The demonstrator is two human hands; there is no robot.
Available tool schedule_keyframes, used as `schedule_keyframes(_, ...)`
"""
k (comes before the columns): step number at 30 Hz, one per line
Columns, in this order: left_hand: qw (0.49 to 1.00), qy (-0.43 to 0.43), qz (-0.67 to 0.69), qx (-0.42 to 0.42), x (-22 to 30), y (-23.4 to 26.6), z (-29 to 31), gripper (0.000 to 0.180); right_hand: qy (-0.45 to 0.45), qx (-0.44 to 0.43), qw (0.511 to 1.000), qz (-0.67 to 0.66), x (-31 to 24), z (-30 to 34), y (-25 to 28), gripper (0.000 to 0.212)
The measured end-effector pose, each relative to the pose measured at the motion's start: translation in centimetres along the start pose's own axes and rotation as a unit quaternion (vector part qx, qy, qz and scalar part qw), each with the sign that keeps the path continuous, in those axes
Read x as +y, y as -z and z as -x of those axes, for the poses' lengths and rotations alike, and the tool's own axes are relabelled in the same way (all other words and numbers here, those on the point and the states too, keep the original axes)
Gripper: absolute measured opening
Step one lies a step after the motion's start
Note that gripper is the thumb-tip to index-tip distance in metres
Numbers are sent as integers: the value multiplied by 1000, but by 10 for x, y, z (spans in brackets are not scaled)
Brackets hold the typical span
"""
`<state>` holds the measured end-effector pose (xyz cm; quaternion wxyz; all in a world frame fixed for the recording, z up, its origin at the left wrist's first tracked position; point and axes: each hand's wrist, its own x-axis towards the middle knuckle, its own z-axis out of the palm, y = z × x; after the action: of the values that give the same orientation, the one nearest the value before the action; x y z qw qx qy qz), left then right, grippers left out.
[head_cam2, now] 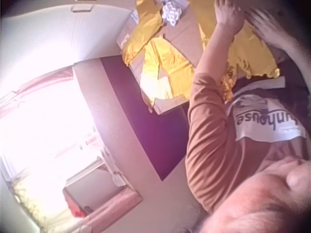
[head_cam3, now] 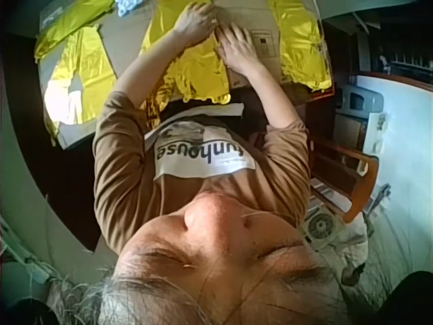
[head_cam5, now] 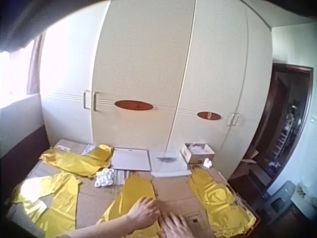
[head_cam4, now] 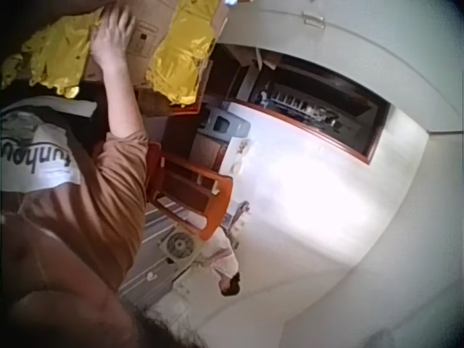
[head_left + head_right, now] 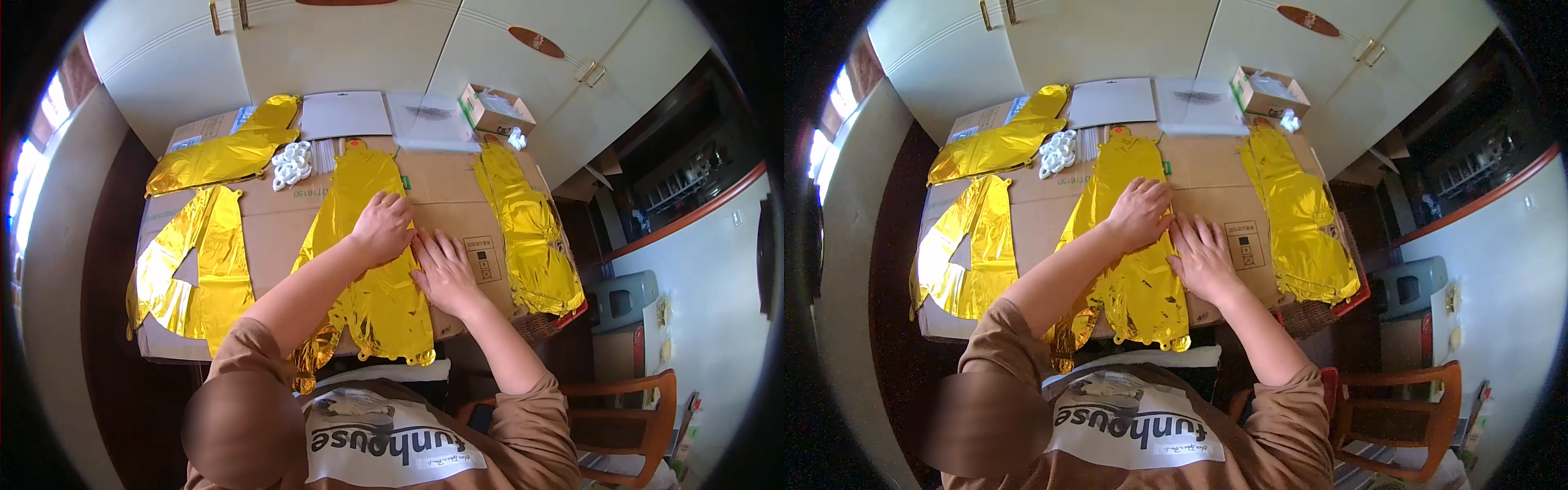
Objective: Folding gold-colored metallic packaging sheets on a table covered with cardboard.
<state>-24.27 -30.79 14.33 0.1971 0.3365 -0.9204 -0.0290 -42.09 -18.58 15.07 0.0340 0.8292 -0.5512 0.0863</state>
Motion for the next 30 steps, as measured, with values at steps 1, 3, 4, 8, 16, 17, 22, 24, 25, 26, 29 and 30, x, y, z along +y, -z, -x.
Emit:
schedule_keyframes(1, 1000, 2, -3, 1, 0, 1, -1, 49, 0, -1, 1000, -1, 0, 0, 1, 62)
schedule_keyframes(3, 1000, 1, 0, 11, -2, 0, -2, 52, 2, 3, 1000, -5, 1, 0, 0, 62)
schedule_keyframes(4, 1000, -2, 5, 20, -5, -1, -1, 53, 5, 8, 1000, -9, 2, 1, -2, 62)
schedule_keyframes(8, 997, 15, 53, 53, -7, -10, 4, 57, 2, 7, 1000, -14, 2, 2, -2, 61)
schedule_keyframes(16, 996, 23, 74, 40, -7, -6, 6, 59, 12, -21, 999, -35, -8, 51, 19, 62)
schedule_keyframes(17, 996, 25, 74, 38, -7, -6, 6, 59, 14, -27, 999, -31, -10, 59, 21, 63)
schedule_keyframes(22, 996, 32, 85, 26, -5, -1, 5, 60, 37, -46, 998, -29, -15, 88, 37, 61)
schedule_keyframes(24, 995, 33, 87, 25, -4, -1, 5, 61, 48, -51, 997, -35, -15, 98, 41, 60)
schedule_keyframes(25, 995, 34, 88, 26, -5, -1, 5, 62, 58, -34, 997, -48, -15, 102, 42, 54)
schedule_keyframes(26, 995, 36, 89, 26, -5, -2, 5, 63, 69, -31, 994, -76, -13, 103, 45, 50)
schedule_keyframes(29, 995, 39, 90, 26, -7, -3, 6, 63, 76, 2, 980, -185, -4, 94, 49, 39)
schedule_keyframes(30, 995, 37, 89, 28, -7, -3, 6, 63, 60, 28, 969, -239, -2, 87, 47, 34)
